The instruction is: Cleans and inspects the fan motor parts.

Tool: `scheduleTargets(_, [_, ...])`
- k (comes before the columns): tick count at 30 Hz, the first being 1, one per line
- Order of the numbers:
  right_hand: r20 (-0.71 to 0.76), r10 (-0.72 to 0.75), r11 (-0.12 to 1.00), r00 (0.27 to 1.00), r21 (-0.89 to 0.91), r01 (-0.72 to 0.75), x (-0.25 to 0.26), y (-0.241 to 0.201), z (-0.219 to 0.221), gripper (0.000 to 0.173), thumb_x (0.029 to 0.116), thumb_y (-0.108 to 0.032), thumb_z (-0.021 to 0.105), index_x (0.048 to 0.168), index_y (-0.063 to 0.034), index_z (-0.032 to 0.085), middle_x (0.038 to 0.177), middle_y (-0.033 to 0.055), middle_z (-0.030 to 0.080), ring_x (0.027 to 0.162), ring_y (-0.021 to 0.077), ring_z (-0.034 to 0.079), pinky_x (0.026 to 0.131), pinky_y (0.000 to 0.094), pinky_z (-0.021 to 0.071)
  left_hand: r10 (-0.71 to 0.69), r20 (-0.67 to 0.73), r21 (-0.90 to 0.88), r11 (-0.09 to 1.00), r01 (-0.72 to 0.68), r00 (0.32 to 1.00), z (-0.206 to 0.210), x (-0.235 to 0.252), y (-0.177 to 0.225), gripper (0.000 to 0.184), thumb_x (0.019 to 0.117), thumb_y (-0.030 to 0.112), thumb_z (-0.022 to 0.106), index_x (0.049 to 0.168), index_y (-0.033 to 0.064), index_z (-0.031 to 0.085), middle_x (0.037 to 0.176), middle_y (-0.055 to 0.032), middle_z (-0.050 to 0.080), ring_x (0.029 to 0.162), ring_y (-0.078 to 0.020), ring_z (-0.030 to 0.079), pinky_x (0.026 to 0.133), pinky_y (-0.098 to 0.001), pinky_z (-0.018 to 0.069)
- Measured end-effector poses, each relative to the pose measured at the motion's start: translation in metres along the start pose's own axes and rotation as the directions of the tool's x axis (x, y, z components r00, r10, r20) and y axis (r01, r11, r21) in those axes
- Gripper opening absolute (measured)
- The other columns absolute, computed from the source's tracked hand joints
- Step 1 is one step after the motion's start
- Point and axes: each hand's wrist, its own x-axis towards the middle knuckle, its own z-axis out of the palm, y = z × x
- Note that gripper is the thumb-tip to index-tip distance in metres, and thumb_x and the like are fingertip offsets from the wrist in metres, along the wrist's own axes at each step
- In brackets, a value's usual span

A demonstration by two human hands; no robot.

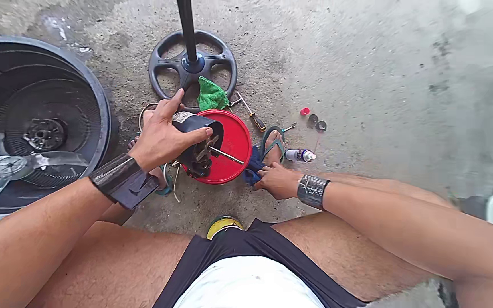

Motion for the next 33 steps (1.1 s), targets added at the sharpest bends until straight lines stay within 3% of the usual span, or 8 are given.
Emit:
scheduleTargets(2, [0.041, 0.043, 0.999, 0.998, 0.027, -0.044, -0.005, 0.005, -0.001, 0.050, 0.0883, -0.013, 0.073, 0.135, -0.0288, 0.067, 0.145, 0.0186, 0.055, 0.136, 0.0429, 0.048, 0.107, 0.0676, 0.0356, 0.028, 0.007, -0.035, 0.999, -0.028, 1.000, 0.001, 0.001, -0.001, 0.112, 0.0685, 0.079, 0.070, 0.160, 0.0260, 0.034, 0.143, -0.0036, 0.053, 0.130, -0.0304, 0.048, 0.102, -0.0602, 0.0397])
scheduleTargets(7, [-0.234, 0.242, 0.965, 0.942, 0.156, -0.209, -0.030, 0.078, -0.059, 0.026, 0.0948, -0.021, 0.068, 0.120, -0.0203, 0.075, 0.104, 0.0125, 0.075, 0.098, 0.0377, 0.070, 0.085, 0.0674, 0.0530, 0.006, 0.026, -0.023, 1.000, -0.006, 1.000, 0.001, 0.002, -0.006, 0.113, 0.0640, 0.084, 0.068, 0.159, 0.0302, 0.037, 0.140, 0.0014, 0.055, 0.130, -0.0263, 0.046, 0.104, -0.0576, 0.0390])
scheduleTargets(13, [-0.368, 0.586, 0.796, 0.722, 0.428, -0.428, 0.030, 0.215, -0.084, 0.041, 0.0945, -0.030, 0.071, 0.129, -0.0068, 0.069, 0.115, 0.0244, 0.071, 0.110, 0.0458, 0.067, 0.094, 0.0711, 0.0486, 0.037, -0.042, -0.128, 0.991, -0.042, 0.998, 0.003, -0.001, -0.010, 0.112, 0.0656, 0.072, 0.077, 0.161, 0.0332, 0.031, 0.140, 0.0061, 0.058, 0.129, -0.0230, 0.049, 0.101, -0.0542, 0.0415])
scheduleTargets(17, [-0.200, 0.719, 0.643, 0.666, 0.555, -0.527, 0.101, 0.186, -0.061, 0.063, 0.0927, -0.043, 0.074, 0.139, -0.0021, 0.060, 0.128, 0.0304, 0.064, 0.121, 0.0513, 0.059, 0.096, 0.0737, 0.0439, 0.046, -0.064, -0.209, 0.976, -0.058, 0.997, 0.001, -0.007, -0.021, 0.112, 0.0662, 0.068, 0.077, 0.161, 0.0338, 0.029, 0.144, 0.0086, 0.056, 0.136, -0.0193, 0.045, 0.109, -0.0575, 0.0376])
scheduleTargets(21, [-0.246, 0.808, 0.564, 0.535, 0.582, -0.586, 0.145, 0.172, -0.025, 0.054, 0.0877, -0.038, 0.078, 0.126, -0.0030, 0.063, 0.117, 0.0301, 0.067, 0.115, 0.0520, 0.062, 0.094, 0.0774, 0.0413, 0.075, -0.047, -0.215, 0.973, -0.083, 0.996, 0.001, -0.005, -0.020, 0.112, 0.0649, 0.068, 0.076, 0.161, 0.0302, 0.032, 0.141, 0.0072, 0.056, 0.129, -0.0183, 0.048, 0.104, -0.0501, 0.0411])
scheduleTargets(25, [-0.302, 0.786, 0.569, 0.540, 0.695, -0.440, 0.127, 0.178, -0.036, 0.052, 0.0934, -0.042, 0.069, 0.131, -0.0056, 0.063, 0.116, 0.0295, 0.068, 0.112, 0.0517, 0.063, 0.092, 0.0764, 0.0422, 0.057, -0.017, -0.210, 0.976, -0.059, 0.998, 0.005, 0.004, -0.024, 0.108, 0.0670, 0.071, 0.075, 0.159, 0.0297, 0.036, 0.138, 0.0055, 0.057, 0.128, -0.0192, 0.047, 0.104, -0.0472, 0.0411])
scheduleTargets(30, [-0.591, 0.613, 0.711, 0.524, 0.702, -0.040, 0.005, 0.203, -0.118, 0.042, 0.1007, -0.020, 0.066, 0.140, -0.0048, 0.059, 0.118, 0.0318, 0.066, 0.104, 0.0479, 0.066, 0.093, 0.0701, 0.0479, 0.002, 0.000, -0.184, 0.983, -0.002, 1.000, 0.006, 0.010, -0.021, 0.112, 0.0634, 0.076, 0.075, 0.159, 0.0353, 0.035, 0.134, 0.0072, 0.059, 0.127, -0.0200, 0.048, 0.100, -0.0522, 0.0436])
scheduleTargets(33, [-0.788, 0.389, 0.828, 0.477, 0.526, 0.193, -0.097, 0.223, -0.164, 0.052, 0.0933, -0.021, 0.069, 0.140, -0.0051, 0.051, 0.116, 0.0181, 0.067, 0.096, 0.0238, 0.070, 0.087, 0.0460, 0.0590, 0.010, 0.002, -0.127, 0.992, -0.009, 1.000, 0.008, 0.013, -0.019, 0.110, 0.0652, 0.081, 0.070, 0.159, 0.0377, 0.034, 0.134, 0.0057, 0.059, 0.125, -0.0223, 0.050, 0.096, -0.0552, 0.0453])
